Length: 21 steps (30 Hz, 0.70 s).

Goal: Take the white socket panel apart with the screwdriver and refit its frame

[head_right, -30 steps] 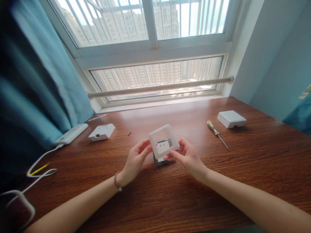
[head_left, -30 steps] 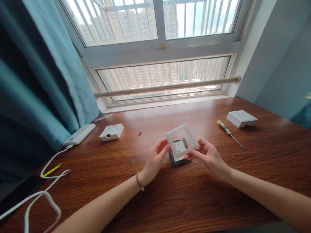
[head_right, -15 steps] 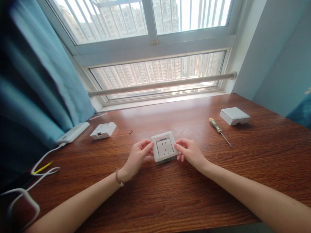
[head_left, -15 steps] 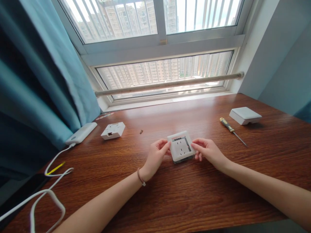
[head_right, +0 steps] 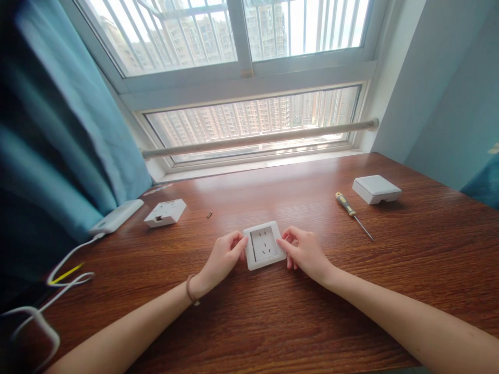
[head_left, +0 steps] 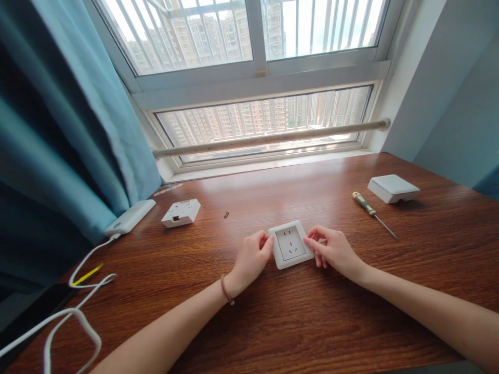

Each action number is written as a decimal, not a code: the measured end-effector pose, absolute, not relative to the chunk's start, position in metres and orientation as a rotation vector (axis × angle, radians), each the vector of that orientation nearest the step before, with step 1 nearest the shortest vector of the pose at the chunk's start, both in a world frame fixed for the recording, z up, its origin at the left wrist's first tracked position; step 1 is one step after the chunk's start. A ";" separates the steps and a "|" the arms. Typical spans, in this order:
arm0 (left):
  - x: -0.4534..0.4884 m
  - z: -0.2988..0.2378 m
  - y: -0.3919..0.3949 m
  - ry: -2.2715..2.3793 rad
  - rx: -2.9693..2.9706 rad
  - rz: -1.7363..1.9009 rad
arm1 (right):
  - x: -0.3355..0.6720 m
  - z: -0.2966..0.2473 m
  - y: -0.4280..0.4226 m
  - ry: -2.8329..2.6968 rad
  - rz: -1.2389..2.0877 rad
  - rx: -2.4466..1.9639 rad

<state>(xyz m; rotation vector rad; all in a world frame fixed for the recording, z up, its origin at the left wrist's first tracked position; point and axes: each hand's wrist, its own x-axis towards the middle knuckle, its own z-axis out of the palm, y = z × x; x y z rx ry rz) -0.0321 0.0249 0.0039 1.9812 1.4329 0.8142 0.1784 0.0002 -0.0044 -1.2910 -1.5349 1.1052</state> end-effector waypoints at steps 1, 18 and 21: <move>-0.032 0.003 0.025 1.444 1.981 0.799 | 0.178 -0.004 0.000 -1.549 1.087 -1.301; -0.030 -0.004 0.027 1.209 1.590 0.756 | 0.182 -0.009 0.007 -1.671 1.002 -1.306; -0.029 -0.004 0.028 1.172 1.534 0.740 | 0.183 -0.011 0.008 -1.670 1.009 -1.307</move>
